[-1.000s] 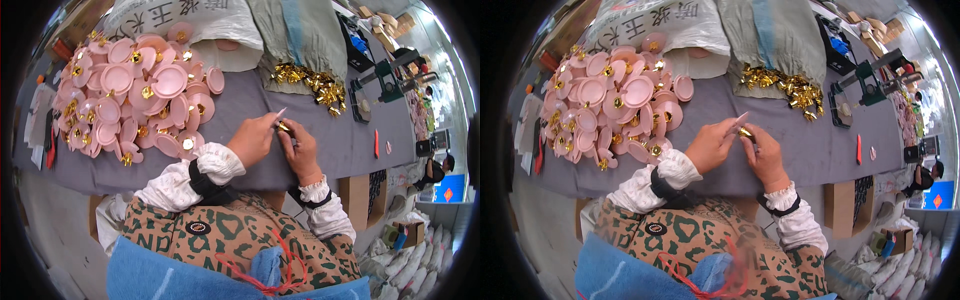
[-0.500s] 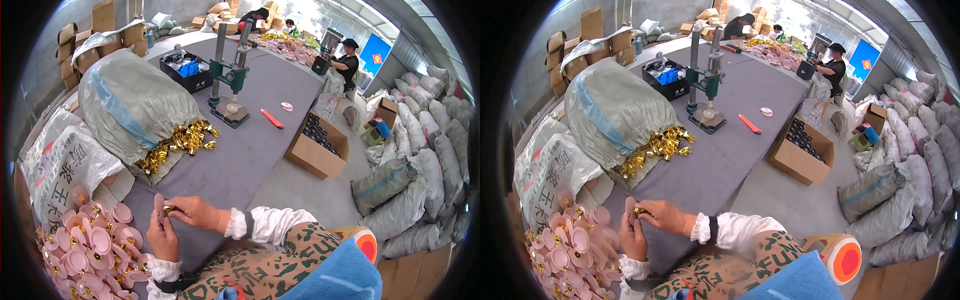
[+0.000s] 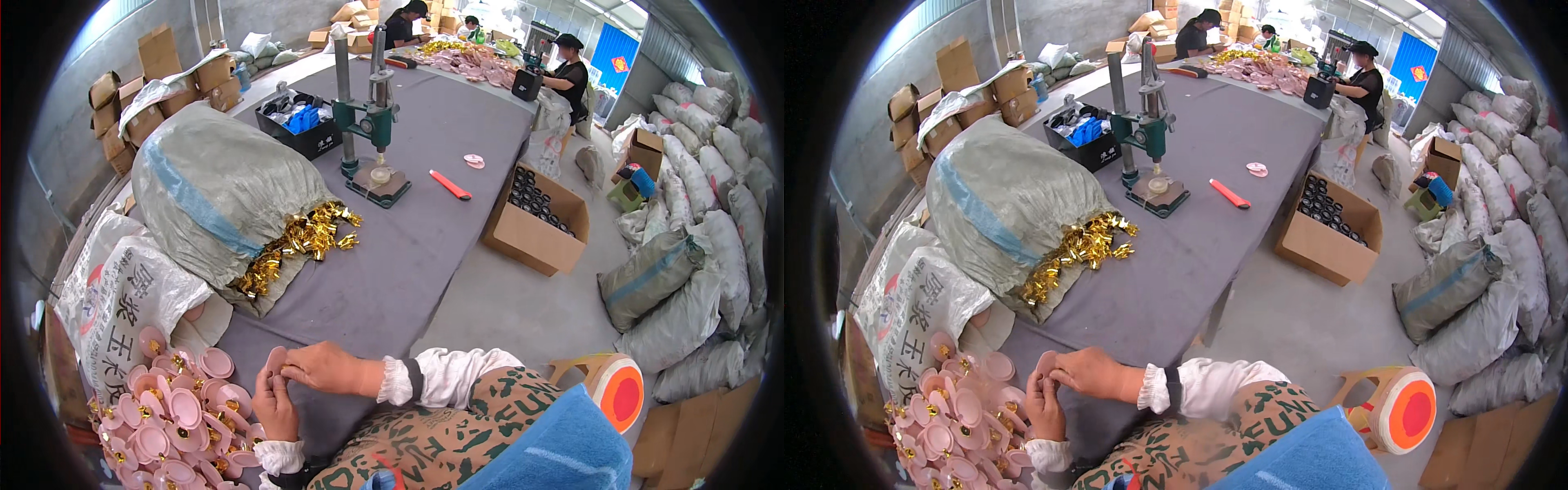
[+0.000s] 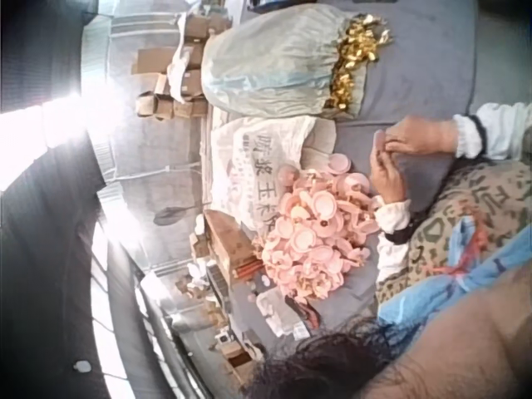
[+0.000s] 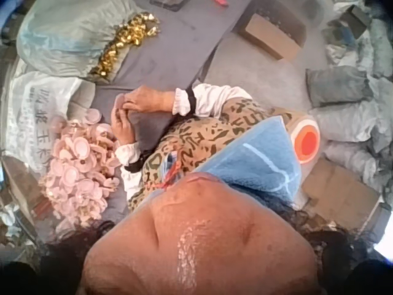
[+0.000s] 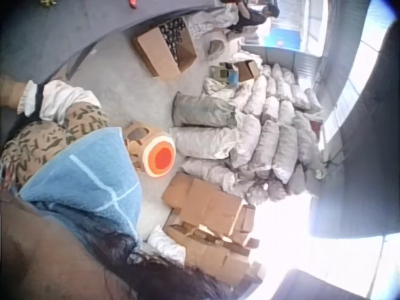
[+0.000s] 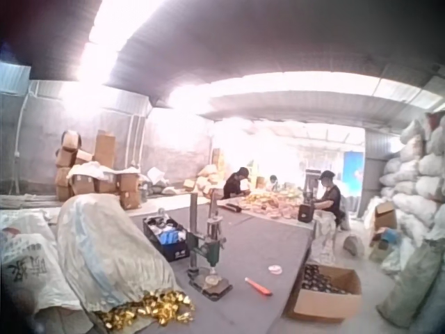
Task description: Assembling pink plastic discs and gold star pieces using a manual press.
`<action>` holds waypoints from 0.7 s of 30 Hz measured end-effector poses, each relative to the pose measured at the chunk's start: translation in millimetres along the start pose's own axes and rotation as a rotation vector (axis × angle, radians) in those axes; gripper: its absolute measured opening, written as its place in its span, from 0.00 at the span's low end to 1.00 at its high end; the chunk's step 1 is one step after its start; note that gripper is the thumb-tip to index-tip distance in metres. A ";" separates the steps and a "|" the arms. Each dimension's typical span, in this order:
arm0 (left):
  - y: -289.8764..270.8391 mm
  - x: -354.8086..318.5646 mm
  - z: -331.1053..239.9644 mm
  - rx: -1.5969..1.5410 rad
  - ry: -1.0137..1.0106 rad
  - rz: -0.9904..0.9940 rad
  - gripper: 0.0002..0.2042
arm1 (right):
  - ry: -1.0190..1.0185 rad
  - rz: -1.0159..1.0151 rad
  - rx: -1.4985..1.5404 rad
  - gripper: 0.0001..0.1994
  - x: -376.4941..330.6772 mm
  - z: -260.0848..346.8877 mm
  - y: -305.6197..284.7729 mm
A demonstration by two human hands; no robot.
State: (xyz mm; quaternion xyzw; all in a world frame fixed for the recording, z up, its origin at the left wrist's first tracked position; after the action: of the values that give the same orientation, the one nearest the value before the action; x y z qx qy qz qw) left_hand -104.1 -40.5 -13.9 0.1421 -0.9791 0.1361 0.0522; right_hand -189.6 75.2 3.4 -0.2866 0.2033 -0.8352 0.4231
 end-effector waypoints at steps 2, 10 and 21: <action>6.5 -2.2 -16.7 0.165 0.116 -0.018 0.16 | 0.168 0.015 0.177 0.17 0.7 -12.2 3.5; 7.4 -8.3 -29.9 0.356 0.170 0.016 0.16 | 0.570 0.297 1.280 0.19 -18.2 -31.0 48.5; -342.4 -5.0 -62.9 0.577 -0.038 -0.519 0.16 | 0.425 -0.298 0.514 0.14 -55.2 -109.3 -144.2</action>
State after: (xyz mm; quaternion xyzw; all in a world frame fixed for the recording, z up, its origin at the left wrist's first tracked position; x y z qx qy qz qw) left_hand 4.8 -337.4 131.8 0.3966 -0.8327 0.3855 0.0244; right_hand -319.4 211.9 -11.9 -0.0176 0.0261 -0.9523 0.3035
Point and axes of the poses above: each hand's wrist, its own x-axis towards the middle knuckle, its own y-axis out of the palm, z = x × y, the point moved 6 cm from there along x, towards the middle knuckle, and after that the axes turned 9 degrees about z, right-handed, at the moved point
